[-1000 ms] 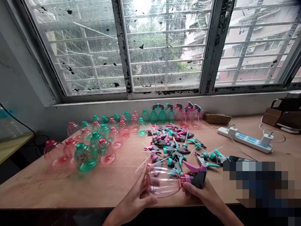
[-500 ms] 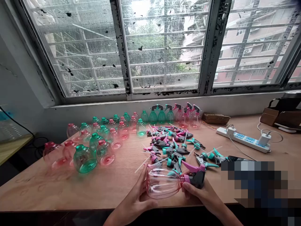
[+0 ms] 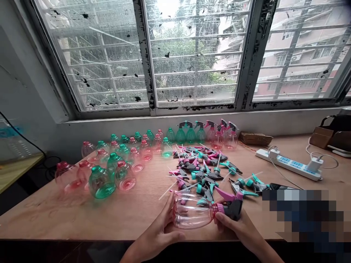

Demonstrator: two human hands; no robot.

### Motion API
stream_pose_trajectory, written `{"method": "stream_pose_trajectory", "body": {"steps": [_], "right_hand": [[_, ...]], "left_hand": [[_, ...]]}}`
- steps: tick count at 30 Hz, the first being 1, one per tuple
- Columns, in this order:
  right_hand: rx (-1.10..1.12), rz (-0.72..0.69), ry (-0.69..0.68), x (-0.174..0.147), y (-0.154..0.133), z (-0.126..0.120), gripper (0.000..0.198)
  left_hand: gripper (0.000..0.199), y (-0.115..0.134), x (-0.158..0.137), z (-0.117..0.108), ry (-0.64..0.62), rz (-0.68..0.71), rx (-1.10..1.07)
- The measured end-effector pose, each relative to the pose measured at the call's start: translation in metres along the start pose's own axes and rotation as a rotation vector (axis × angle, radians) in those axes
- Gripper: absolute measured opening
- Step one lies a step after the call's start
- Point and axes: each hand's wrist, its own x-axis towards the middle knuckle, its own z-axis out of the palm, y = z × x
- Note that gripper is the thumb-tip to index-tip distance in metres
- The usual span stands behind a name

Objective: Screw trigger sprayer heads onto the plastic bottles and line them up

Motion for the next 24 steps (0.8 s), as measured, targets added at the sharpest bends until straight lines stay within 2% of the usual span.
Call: {"method": "stream_pose_trajectory", "body": {"steps": [3,6,9,14,19,24], "right_hand": [[-0.013,0.001,-0.014,0.001,-0.002,0.000,0.044],[-0.008,0.011,-0.016,0.001,-0.002,0.000,0.045],[-0.008,0.016,-0.002,0.001,-0.002,0.000,0.045],[0.033,0.021,-0.001,0.001,-0.002,0.002,0.042],[0.056,0.010,-0.001,0.001,-0.001,0.002,0.042],[0.043,0.008,0.002,0.002,0.000,0.000,0.042]], "left_hand": [[0.098,-0.003,0.000,-0.003,-0.014,-0.014,-0.070],[0.092,-0.001,0.000,-0.001,-0.002,-0.005,-0.029],[0.092,0.004,0.000,0.003,0.033,0.024,0.022],[0.103,0.000,-0.002,0.002,0.004,0.017,-0.037],[0.092,-0.006,-0.001,-0.003,-0.012,0.006,-0.089],[0.099,0.001,0.003,0.000,-0.035,0.014,-0.067]]}}
